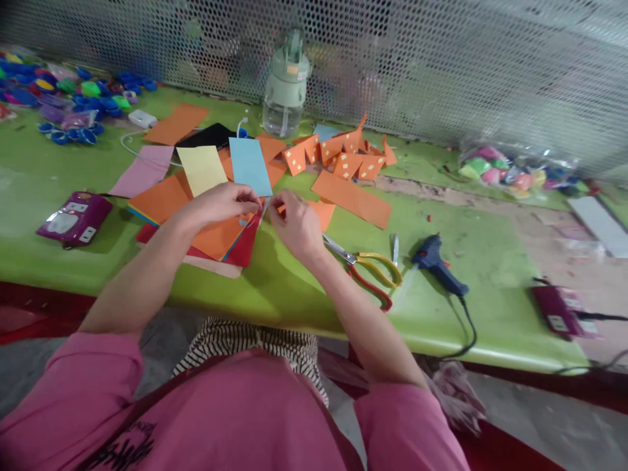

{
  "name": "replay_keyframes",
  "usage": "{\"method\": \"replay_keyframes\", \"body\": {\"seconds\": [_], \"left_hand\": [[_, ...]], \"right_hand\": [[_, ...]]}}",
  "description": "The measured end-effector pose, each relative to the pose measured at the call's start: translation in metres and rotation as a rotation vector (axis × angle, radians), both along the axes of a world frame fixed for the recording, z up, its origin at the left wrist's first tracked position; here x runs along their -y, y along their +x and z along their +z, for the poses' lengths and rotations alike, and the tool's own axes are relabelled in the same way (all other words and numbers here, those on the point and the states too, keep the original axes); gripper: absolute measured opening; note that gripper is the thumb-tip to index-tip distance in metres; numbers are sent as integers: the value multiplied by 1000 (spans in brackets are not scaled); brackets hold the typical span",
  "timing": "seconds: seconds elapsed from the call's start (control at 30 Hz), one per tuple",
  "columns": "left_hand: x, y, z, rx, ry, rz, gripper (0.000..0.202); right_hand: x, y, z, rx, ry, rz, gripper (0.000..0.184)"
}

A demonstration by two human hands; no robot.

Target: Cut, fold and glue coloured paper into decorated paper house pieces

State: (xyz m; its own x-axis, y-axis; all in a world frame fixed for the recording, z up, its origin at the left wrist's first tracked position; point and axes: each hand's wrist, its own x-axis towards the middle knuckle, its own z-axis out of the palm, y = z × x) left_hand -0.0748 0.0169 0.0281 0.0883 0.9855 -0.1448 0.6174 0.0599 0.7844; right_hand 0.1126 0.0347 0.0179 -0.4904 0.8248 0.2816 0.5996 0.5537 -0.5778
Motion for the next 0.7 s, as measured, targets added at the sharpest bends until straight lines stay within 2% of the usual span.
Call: {"method": "replay_keyframes", "body": {"seconds": [0.1,0.23,0.5,0.7], "left_hand": [[3,11,1,216,-29,-28,8],[5,21,-4,390,-32,-34,11],[2,24,-18,342,73,-16,14],[3,26,-19,265,131,-15,9]], "right_hand": [[-4,16,-6,-167,11,-28,4],[-5,18,-12,-226,15,-31,9],[-3,15,-14,-300,-38,13,12],[0,15,-14,-313,-84,7,16]]}}
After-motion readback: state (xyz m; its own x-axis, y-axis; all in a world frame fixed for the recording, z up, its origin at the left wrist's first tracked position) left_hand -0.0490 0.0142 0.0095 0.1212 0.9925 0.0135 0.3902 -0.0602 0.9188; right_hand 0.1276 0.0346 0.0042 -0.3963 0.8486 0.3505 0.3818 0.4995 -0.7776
